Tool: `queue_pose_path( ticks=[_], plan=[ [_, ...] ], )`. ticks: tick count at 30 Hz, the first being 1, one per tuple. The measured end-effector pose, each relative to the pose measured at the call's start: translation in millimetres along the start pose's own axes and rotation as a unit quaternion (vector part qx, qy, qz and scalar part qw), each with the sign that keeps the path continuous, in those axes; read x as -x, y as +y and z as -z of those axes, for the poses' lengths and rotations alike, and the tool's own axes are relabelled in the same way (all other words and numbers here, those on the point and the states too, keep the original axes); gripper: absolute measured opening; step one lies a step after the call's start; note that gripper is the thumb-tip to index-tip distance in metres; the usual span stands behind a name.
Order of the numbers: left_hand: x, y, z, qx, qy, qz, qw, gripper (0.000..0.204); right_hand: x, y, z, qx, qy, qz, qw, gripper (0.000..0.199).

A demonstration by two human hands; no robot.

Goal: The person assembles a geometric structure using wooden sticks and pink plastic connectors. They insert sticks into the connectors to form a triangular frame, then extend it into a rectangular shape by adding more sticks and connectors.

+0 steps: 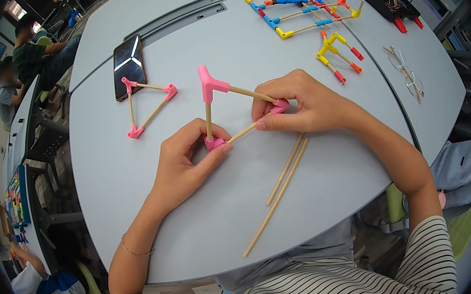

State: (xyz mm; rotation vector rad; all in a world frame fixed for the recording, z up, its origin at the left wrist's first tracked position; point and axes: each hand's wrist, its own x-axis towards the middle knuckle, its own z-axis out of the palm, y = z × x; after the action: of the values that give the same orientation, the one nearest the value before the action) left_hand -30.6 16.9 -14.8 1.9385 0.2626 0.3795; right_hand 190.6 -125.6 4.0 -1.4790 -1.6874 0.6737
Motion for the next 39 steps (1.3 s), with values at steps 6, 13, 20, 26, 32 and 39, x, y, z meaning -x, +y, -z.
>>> queue_pose_path(
  ticks=[6, 13, 20, 26, 32, 39],
  plan=[
    [3, 3, -6, -0.081, 0.047, -0.04, 0.995, 0.014, 0, 2, -3, -0.007, 0.015, 0.025, 1.0, 0.018],
    [5, 9, -8, -0.208, 0.09, -0.12, 0.967, 0.013, 1, -5, 0, -0.047, 0.002, -0.011, 0.999, 0.019],
    [4, 2, -2, -0.143, 0.073, -0.114, 0.98, 0.013, 1, -8, 0, -0.071, 0.002, -0.02, 0.997, 0.022],
    [6, 8, -4, -0.022, 0.072, -0.015, 0.997, 0.011, 1, -3, -2, -0.056, 0.011, 0.004, 0.998, 0.022],
    [7, 12, -8, -0.022, 0.064, 0.021, 0.997, 0.011, 1, -2, -4, -0.05, 0.011, 0.001, 0.999, 0.021],
    [4, 11, -10, 0.059, 0.073, 0.054, 0.994, 0.009, 2, -2, -3, -0.05, 0.022, -0.012, 0.998, 0.02]
  ],
)
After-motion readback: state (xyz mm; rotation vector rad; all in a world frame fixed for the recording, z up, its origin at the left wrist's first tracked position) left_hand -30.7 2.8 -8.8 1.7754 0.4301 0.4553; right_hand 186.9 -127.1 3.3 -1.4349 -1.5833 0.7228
